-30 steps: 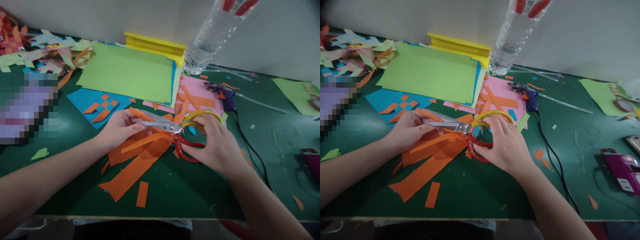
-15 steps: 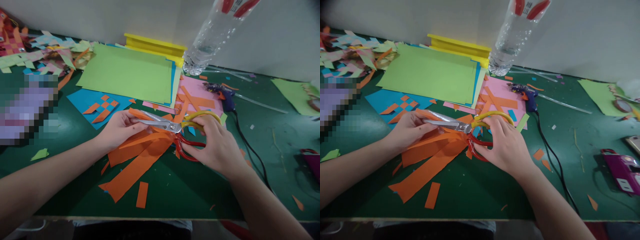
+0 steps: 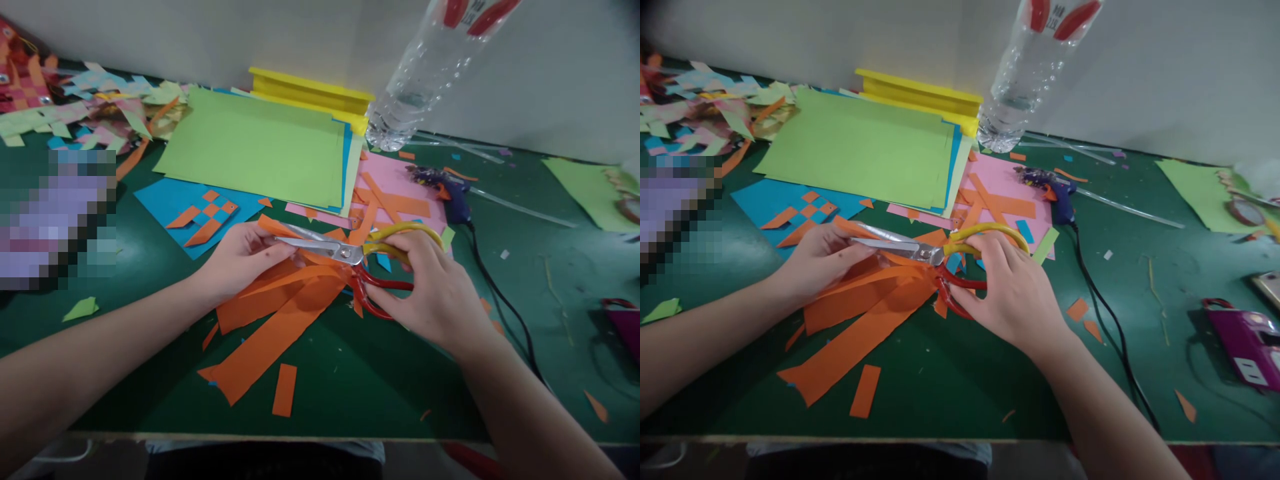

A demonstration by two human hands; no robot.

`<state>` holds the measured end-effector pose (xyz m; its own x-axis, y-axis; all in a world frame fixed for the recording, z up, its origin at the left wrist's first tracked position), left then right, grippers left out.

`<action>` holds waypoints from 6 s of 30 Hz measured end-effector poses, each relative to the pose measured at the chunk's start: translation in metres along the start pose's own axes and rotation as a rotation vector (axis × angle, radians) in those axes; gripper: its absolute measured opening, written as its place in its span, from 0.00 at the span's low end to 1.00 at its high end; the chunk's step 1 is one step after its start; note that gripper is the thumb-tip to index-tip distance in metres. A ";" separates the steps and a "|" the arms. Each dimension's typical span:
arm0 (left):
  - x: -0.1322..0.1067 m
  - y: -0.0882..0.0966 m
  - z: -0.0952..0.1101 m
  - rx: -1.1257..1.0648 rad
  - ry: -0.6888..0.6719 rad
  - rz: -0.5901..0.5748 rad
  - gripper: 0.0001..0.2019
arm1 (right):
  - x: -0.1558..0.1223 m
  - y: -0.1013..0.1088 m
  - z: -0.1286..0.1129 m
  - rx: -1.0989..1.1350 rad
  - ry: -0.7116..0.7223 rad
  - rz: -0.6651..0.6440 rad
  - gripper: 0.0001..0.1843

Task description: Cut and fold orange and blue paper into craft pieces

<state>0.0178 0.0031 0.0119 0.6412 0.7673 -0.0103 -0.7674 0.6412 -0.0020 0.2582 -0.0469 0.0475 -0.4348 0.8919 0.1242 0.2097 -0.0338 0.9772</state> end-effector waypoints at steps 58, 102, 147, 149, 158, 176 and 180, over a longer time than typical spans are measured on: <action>0.001 -0.004 0.004 -0.015 -0.060 -0.081 0.10 | 0.000 0.001 -0.002 -0.032 0.082 0.030 0.22; -0.001 -0.005 0.002 0.332 0.027 -0.153 0.11 | 0.001 -0.002 -0.002 0.033 0.084 -0.027 0.20; 0.001 -0.006 0.009 0.336 0.044 -0.156 0.10 | 0.001 -0.002 -0.002 -0.049 0.097 -0.016 0.20; 0.001 -0.006 0.008 0.327 0.033 -0.156 0.10 | 0.001 -0.002 -0.003 -0.054 0.100 -0.008 0.20; 0.001 -0.007 0.008 0.325 0.024 -0.147 0.10 | -0.001 -0.002 -0.002 -0.073 0.098 -0.006 0.19; 0.001 -0.007 0.005 0.276 0.015 -0.141 0.09 | 0.000 -0.004 -0.001 -0.073 0.095 0.028 0.19; 0.000 -0.008 0.008 0.349 -0.003 -0.130 0.09 | 0.000 -0.005 0.003 -0.040 0.033 0.063 0.19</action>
<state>0.0240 -0.0013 0.0200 0.7334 0.6792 -0.0296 -0.6320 0.6972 0.3384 0.2595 -0.0453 0.0425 -0.4507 0.8721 0.1905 0.2027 -0.1079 0.9733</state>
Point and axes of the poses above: each hand's wrist, its own x-axis towards the middle knuckle, its own y-axis out of the back of the hand, z = x × y, the point moved 2 cm from there along x, towards the middle knuckle, and after that the axes turned 14 degrees about -z, right-handed, at the moved point
